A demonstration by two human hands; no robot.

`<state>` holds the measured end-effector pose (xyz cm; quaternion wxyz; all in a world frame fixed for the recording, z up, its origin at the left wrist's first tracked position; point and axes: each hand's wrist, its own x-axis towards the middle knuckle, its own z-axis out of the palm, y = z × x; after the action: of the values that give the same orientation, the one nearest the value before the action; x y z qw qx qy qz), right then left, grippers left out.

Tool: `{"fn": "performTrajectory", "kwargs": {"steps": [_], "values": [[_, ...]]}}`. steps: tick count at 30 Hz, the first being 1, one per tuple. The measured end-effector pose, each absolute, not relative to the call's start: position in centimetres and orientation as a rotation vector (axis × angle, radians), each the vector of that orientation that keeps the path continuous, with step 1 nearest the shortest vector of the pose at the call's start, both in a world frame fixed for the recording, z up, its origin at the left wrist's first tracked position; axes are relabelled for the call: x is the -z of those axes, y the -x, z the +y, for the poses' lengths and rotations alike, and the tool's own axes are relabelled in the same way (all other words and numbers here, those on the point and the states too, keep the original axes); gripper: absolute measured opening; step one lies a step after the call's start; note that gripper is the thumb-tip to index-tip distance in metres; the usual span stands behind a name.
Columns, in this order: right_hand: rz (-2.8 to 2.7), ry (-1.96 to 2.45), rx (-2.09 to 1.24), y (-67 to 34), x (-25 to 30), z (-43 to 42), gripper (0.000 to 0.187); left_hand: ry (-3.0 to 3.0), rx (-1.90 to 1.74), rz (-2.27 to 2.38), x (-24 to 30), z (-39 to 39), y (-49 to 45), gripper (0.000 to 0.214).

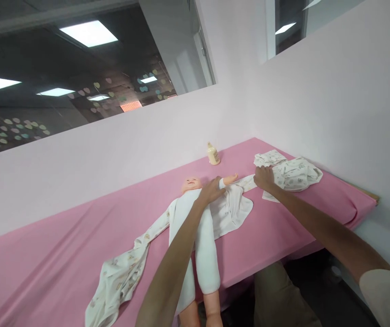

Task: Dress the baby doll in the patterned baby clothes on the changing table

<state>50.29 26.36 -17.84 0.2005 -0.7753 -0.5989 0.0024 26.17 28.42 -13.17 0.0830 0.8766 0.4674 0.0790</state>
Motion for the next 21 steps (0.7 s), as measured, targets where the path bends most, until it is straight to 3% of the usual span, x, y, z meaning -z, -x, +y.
{"fn": "performTrajectory", "kwargs": {"steps": [5,10,15,21], "values": [[-1.922,1.893,-0.163,-44.6,17.7,27.1,0.032,-2.57,-0.376,1.287,13.1,27.9,-26.4,0.042],[-1.905,1.855,-0.401,-39.1,18.5,28.3,0.052,-2.587,-0.419,1.269,13.3,27.7,-26.5,0.042],[-1.724,1.862,-0.554,-38.4,19.0,28.5,0.028,-2.639,-0.418,1.338,13.8,28.0,-26.5,0.047],[-1.364,1.702,-0.769,-42.7,18.9,28.2,0.012,-2.667,-0.381,1.314,14.4,28.2,-26.6,0.043]]}}
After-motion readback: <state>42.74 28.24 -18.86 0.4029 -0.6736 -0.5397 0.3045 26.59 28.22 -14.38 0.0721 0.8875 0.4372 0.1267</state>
